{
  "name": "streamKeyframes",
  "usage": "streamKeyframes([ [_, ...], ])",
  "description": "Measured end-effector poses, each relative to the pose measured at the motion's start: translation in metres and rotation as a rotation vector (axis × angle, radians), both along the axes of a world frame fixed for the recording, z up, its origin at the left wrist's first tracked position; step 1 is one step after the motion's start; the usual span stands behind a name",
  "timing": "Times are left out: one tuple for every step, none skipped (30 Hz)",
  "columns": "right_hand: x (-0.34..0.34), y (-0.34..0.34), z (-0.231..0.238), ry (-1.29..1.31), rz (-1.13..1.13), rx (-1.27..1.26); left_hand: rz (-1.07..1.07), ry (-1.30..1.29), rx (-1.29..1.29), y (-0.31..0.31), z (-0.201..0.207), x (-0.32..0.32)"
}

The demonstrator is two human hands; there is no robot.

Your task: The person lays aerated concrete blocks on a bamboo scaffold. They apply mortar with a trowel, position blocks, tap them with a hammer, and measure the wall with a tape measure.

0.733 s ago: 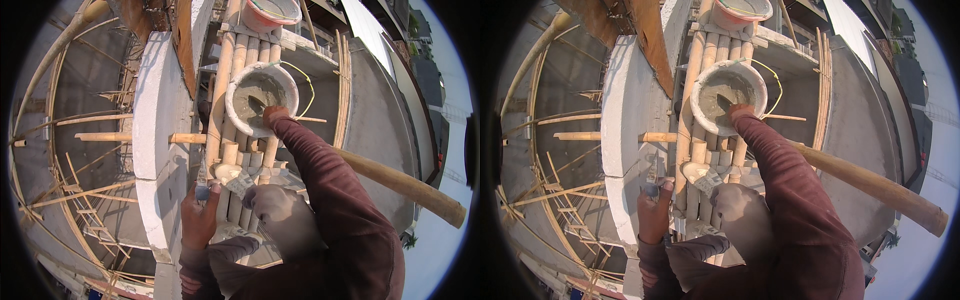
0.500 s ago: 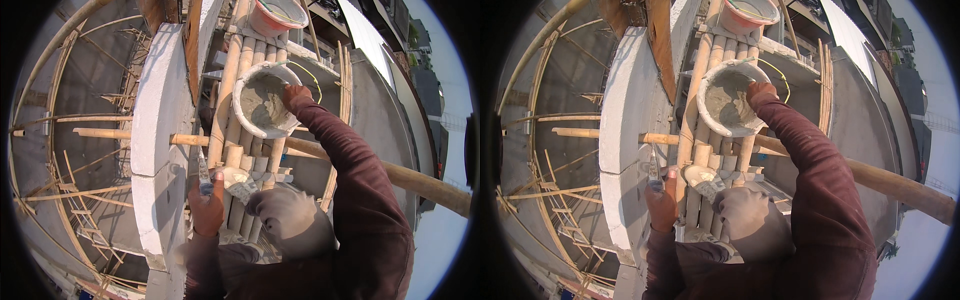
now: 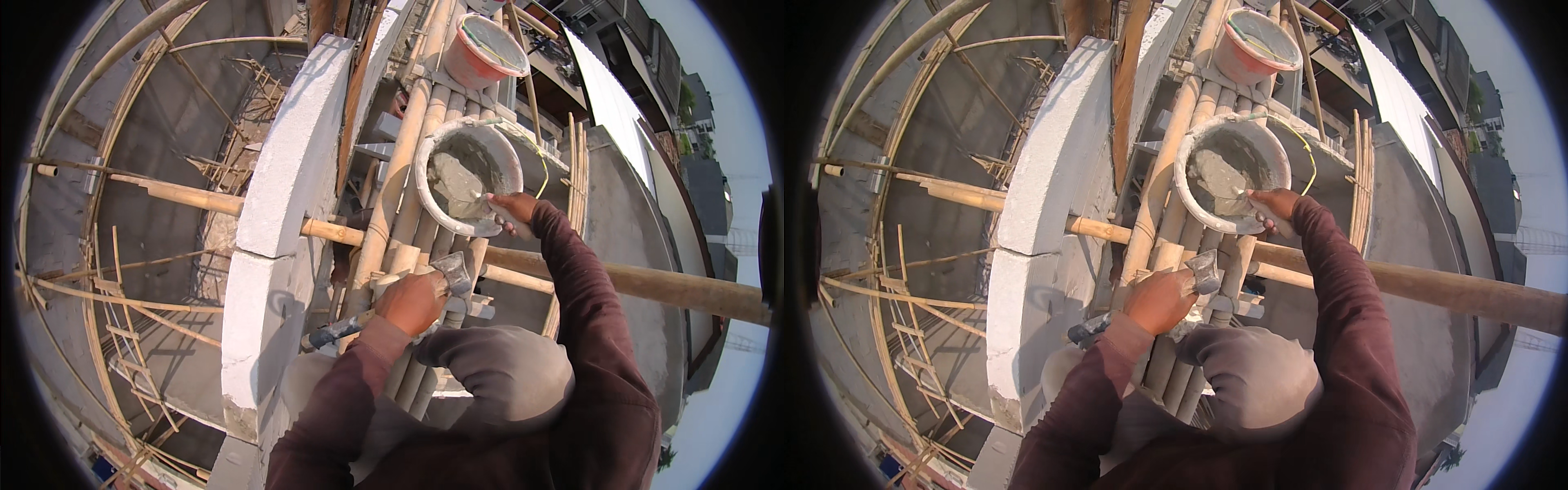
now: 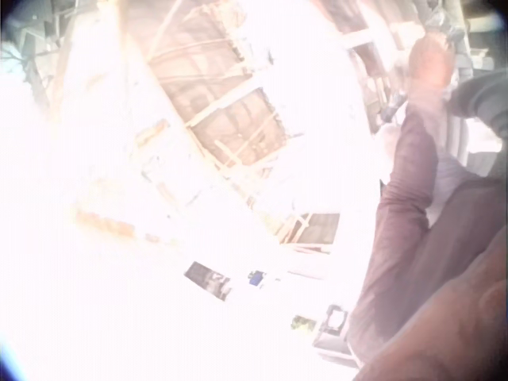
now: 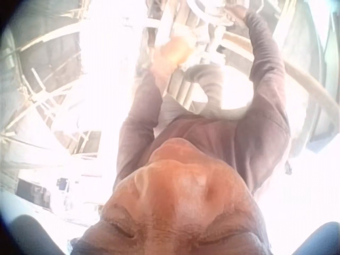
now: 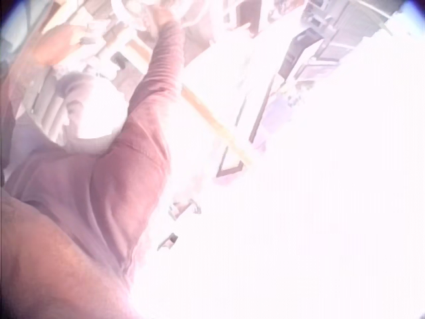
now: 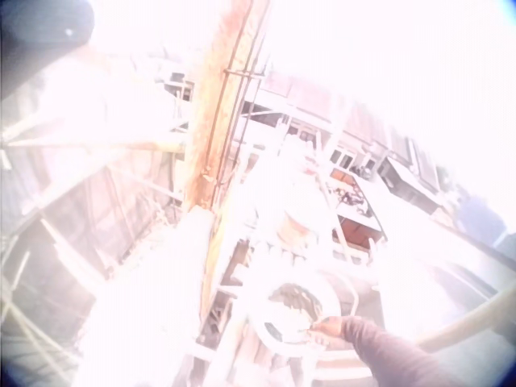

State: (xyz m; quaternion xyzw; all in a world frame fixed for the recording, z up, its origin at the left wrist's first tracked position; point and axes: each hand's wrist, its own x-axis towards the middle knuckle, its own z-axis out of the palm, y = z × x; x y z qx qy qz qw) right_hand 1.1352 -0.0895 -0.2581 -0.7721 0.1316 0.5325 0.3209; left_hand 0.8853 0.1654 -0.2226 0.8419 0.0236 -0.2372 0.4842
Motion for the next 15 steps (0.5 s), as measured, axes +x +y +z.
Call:
streamKeyframes([
  [-0.011,-0.013,0.005,0.002,-0.077,0.079,-0.045,0.036,0.014,-0.006,-0.004,-0.003],
  [-0.021,-0.024,0.011,0.003,-0.150,0.158,-0.071,0.026,0.013,-0.010,-0.007,-0.004],
  [-0.032,-0.029,0.014,-0.092,-0.123,0.187,-0.099,0.011,0.015,-0.015,-0.012,-0.008],
  [-0.042,-0.026,0.009,-0.175,-0.086,0.230,-0.116,0.006,0.031,-0.017,-0.021,-0.013],
  [-0.053,-0.024,0.002,-0.247,-0.044,0.275,-0.126,0.011,0.044,-0.020,-0.034,-0.020],
  [-0.061,-0.021,-0.002,-0.295,-0.058,0.325,-0.109,-0.024,0.055,-0.030,-0.053,-0.028],
  [-0.069,-0.023,-0.004,-0.311,-0.076,0.379,-0.129,0.003,0.063,-0.036,-0.053,-0.027],
  [-0.074,-0.023,-0.006,-0.335,-0.111,0.396,-0.136,0.065,0.093,-0.035,-0.048,-0.029],
  [-0.079,-0.022,-0.003,-0.363,-0.126,0.446,-0.078,0.100,0.065,-0.041,-0.050,-0.033],
  [-0.082,-0.023,0.002,-0.362,-0.116,0.462,-0.059,0.101,0.096,-0.047,-0.053,-0.036],
  [-0.087,-0.009,0.018,-0.366,-0.100,0.482,-0.076,0.127,0.070,-0.049,-0.061,-0.038],
  [-0.088,-0.003,0.026,-0.369,-0.071,0.514,-0.027,0.175,0.078,-0.052,-0.061,-0.038],
  [-0.089,0.004,0.032,-0.374,-0.043,0.536,-0.008,0.190,0.093,-0.054,-0.068,-0.044],
  [-0.090,0.024,0.039,-0.325,-0.007,0.586,0.012,0.195,0.106,-0.054,-0.077,-0.047],
  [-0.098,0.045,0.048,-0.282,0.023,0.627,0.022,0.195,0.114,-0.054,-0.083,-0.048],
])
